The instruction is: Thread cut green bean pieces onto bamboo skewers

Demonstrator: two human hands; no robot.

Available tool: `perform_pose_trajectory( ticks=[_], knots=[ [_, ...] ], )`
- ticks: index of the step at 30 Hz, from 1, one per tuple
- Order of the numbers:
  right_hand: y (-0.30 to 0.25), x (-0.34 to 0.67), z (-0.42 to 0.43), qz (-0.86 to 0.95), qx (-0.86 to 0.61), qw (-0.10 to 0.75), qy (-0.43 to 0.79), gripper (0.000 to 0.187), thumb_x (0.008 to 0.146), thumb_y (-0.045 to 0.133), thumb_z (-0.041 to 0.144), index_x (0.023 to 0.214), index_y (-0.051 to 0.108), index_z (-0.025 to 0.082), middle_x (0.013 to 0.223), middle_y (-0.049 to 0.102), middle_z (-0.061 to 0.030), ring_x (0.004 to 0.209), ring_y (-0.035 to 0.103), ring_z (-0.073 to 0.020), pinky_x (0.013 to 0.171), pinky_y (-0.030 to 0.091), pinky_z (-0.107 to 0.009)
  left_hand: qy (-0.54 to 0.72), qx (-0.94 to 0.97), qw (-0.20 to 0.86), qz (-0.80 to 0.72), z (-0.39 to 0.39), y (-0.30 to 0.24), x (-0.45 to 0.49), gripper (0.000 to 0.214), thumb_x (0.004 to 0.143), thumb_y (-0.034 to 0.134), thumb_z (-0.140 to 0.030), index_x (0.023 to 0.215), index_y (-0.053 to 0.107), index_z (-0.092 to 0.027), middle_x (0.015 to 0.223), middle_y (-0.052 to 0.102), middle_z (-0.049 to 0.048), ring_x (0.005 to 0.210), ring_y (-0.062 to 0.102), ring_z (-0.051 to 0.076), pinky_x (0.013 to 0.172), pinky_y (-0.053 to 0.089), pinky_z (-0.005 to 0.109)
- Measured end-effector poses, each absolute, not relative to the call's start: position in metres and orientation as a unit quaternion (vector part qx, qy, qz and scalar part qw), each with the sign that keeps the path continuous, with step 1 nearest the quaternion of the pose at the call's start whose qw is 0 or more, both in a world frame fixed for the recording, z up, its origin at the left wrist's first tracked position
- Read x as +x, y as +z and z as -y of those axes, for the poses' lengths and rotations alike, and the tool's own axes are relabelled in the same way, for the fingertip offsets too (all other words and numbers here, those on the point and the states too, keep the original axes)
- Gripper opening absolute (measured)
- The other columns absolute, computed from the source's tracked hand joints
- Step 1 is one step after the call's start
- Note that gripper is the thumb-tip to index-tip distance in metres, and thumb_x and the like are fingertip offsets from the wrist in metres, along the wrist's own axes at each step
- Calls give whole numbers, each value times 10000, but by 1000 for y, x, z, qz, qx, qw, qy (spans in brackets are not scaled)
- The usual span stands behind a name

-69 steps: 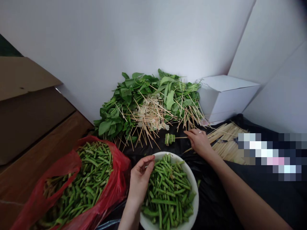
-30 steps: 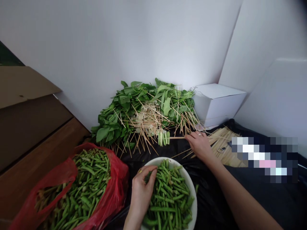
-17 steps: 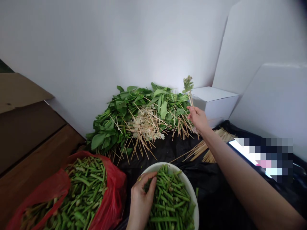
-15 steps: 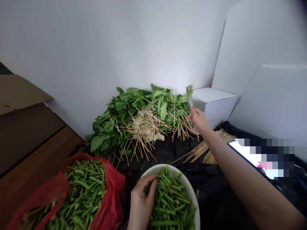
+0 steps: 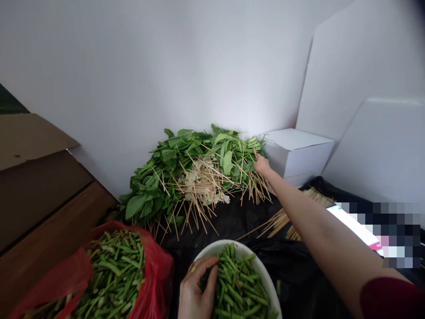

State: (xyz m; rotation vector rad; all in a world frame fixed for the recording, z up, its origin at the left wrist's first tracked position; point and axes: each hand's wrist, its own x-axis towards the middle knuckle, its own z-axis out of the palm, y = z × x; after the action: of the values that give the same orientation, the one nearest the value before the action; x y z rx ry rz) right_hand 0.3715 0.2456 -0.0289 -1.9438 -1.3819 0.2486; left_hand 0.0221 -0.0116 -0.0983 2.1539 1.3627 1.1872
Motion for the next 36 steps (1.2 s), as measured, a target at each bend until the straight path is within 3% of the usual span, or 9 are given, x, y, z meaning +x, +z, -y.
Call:
perform_pose_trajectory(
  ticks=[8, 11, 14, 18, 21, 23, 27, 30, 36],
  knots=[
    [-23, 377, -162, 693, -678, 234, 74, 245, 944, 512, 239, 1120, 633, 118, 1154, 630, -132, 1070, 584, -227, 968, 446, -421, 414, 732, 205, -500, 11, -103, 21, 169, 863, 609, -308, 947, 744, -252, 977, 760, 39, 909, 721, 226, 859, 581, 351],
    [-42, 363, -81, 784, -584, 161, 138, 174, 876, 600, 228, 1018, 700, 211, 1007, 693, -39, 954, 628, -172, 911, 466, -304, 409, 725, 232, -503, 12, -106, 20, 181, 871, 605, -323, 965, 738, -244, 990, 752, 46, 928, 712, 226, 879, 568, 353],
    [-69, 345, 6, 859, -455, 82, 220, 256, 921, 494, 214, 1082, 693, 218, 1109, 673, -66, 1036, 614, -182, 939, 459, -314, 408, 719, 250, -504, 13, -107, 19, 197, 885, 589, -336, 982, 730, -238, 1011, 744, 55, 945, 706, 228, 890, 559, 358],
    [-79, 337, 76, 820, -512, 55, 250, 368, 878, 499, 146, 1207, 650, 209, 1305, 585, -114, 1190, 546, -239, 1021, 415, -379, 415, 719, 249, -500, 12, -106, 19, 200, 881, 592, -344, 971, 733, -234, 999, 744, 57, 929, 706, 226, 887, 557, 356],
    [-63, 346, 75, 815, -485, 101, 300, 330, 921, 448, 172, 1167, 662, 225, 1211, 642, -70, 1111, 593, -175, 980, 445, -295, 420, 720, 241, -497, 10, -102, 21, 199, 861, 611, -353, 937, 743, -225, 968, 751, 61, 912, 709, 232, 869, 562, 355],
    [-56, 356, 53, 826, -494, 126, 239, 334, 926, 411, 150, 1142, 657, 213, 1107, 674, -64, 1031, 619, -163, 928, 463, -284, 425, 719, 236, -496, 9, -100, 22, 203, 853, 618, -361, 927, 748, -223, 954, 756, 63, 901, 712, 234, 859, 566, 354],
    [-71, 371, -9, 844, -535, 6, -23, 386, 811, 426, 8, 1108, 637, 137, 1038, 664, -126, 987, 613, -218, 861, 452, -327, 427, 720, 231, -495, 9, -97, 23, 208, 844, 625, -368, 925, 753, -225, 949, 761, 60, 893, 717, 236, 850, 569, 353],
    [-94, 375, -44, 842, -537, -23, -51, 329, 752, 487, -9, 1026, 639, 90, 905, 654, -149, 915, 613, -258, 747, 447, -327, 425, 720, 232, -497, 10, -97, 22, 202, 856, 615, -358, 936, 751, -232, 957, 760, 55, 900, 717, 230, 857, 564, 348],
    [-112, 378, -71, 840, -536, -35, -75, 274, 794, 482, 11, 1007, 616, 120, 988, 626, -137, 727, 610, -173, 644, 410, -270, 419, 718, 239, -502, 13, -95, 22, 201, 859, 613, -352, 931, 752, -225, 950, 762, 59, 894, 718, 234, 860, 563, 351]
  ],
)
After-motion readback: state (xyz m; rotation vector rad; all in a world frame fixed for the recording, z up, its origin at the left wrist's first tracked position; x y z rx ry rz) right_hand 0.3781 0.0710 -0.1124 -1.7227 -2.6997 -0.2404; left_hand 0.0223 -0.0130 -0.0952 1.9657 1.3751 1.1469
